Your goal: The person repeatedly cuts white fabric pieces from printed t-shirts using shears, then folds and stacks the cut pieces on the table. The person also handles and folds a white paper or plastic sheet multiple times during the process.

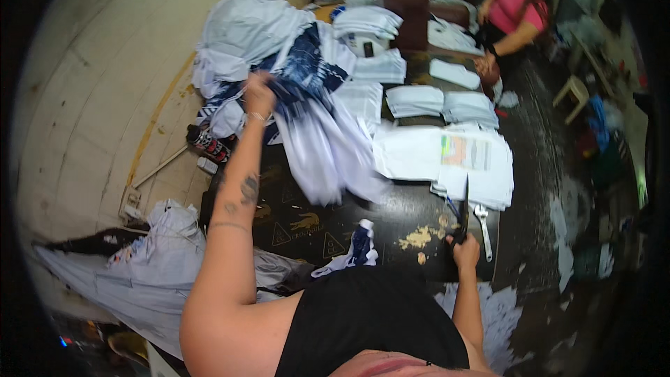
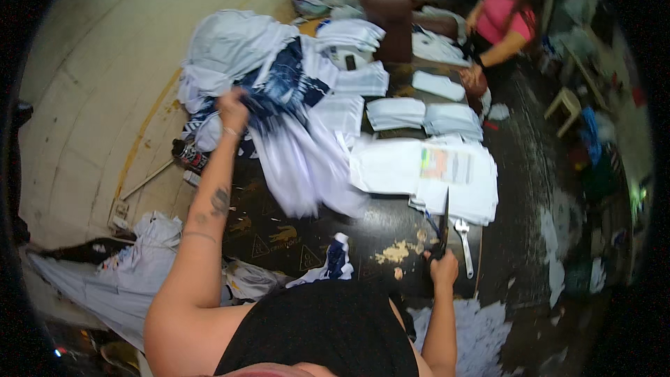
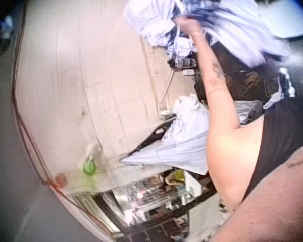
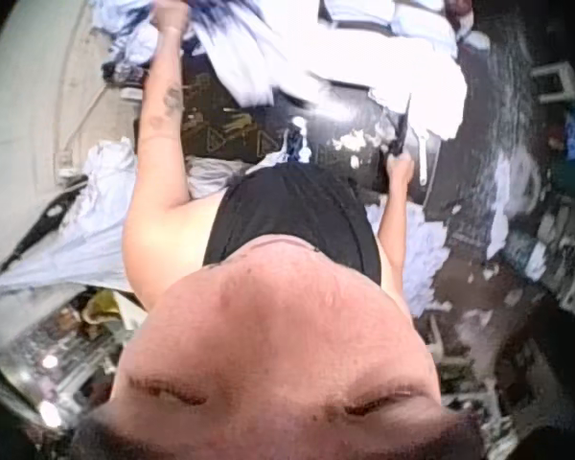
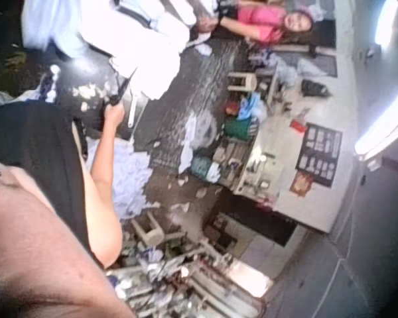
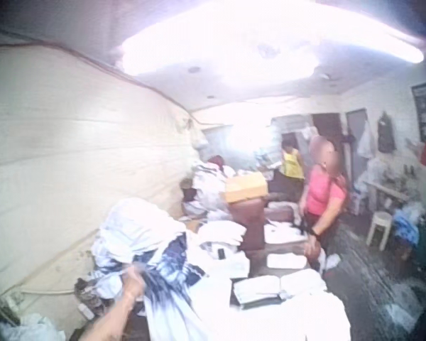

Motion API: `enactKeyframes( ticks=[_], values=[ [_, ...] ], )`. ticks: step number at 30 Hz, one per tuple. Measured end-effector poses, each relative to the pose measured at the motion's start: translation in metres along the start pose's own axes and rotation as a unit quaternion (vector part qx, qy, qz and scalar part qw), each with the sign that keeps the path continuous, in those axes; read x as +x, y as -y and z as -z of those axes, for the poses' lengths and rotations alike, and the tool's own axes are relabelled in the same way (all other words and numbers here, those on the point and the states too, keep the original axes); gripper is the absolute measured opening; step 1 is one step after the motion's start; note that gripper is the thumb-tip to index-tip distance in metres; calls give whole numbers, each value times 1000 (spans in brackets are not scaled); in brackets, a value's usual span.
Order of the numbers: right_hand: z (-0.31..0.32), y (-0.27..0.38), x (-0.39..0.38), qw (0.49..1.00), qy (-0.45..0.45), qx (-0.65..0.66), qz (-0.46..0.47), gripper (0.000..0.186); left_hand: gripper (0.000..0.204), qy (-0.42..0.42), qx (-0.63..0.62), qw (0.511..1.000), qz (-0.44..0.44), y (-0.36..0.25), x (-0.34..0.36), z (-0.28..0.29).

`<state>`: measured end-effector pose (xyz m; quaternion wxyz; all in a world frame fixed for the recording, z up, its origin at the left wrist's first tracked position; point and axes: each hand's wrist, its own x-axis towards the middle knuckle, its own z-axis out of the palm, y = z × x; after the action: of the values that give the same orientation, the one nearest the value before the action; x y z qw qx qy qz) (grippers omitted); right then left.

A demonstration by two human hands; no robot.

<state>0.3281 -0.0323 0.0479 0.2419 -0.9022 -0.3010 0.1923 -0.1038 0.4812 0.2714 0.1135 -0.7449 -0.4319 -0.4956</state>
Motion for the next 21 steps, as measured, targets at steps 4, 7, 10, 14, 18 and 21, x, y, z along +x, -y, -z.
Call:
enactKeyframes(
  ticks=[4,7,10,14,18,21],
  values=[
    [-13,-7,8,999,-10,-42,-11,55,46,-117,157,975,101,130,124,94],
    [-16,-7,3,999,20,-28,14,56,101,-36,252,943,214,148,88,119],
    [-5,0,-10,998,36,-7,59,66,92,164,88,974,129,64,-52,108],
    [9,15,-19,987,137,-74,46,85,44,679,-61,722,113,-113,-324,107],
    [-30,49,-18,936,300,113,143,90,45,657,-163,702,223,-185,-418,97],
    [-79,113,-36,812,483,210,253,110,34,497,-138,828,218,-173,-284,79]
  ],
)
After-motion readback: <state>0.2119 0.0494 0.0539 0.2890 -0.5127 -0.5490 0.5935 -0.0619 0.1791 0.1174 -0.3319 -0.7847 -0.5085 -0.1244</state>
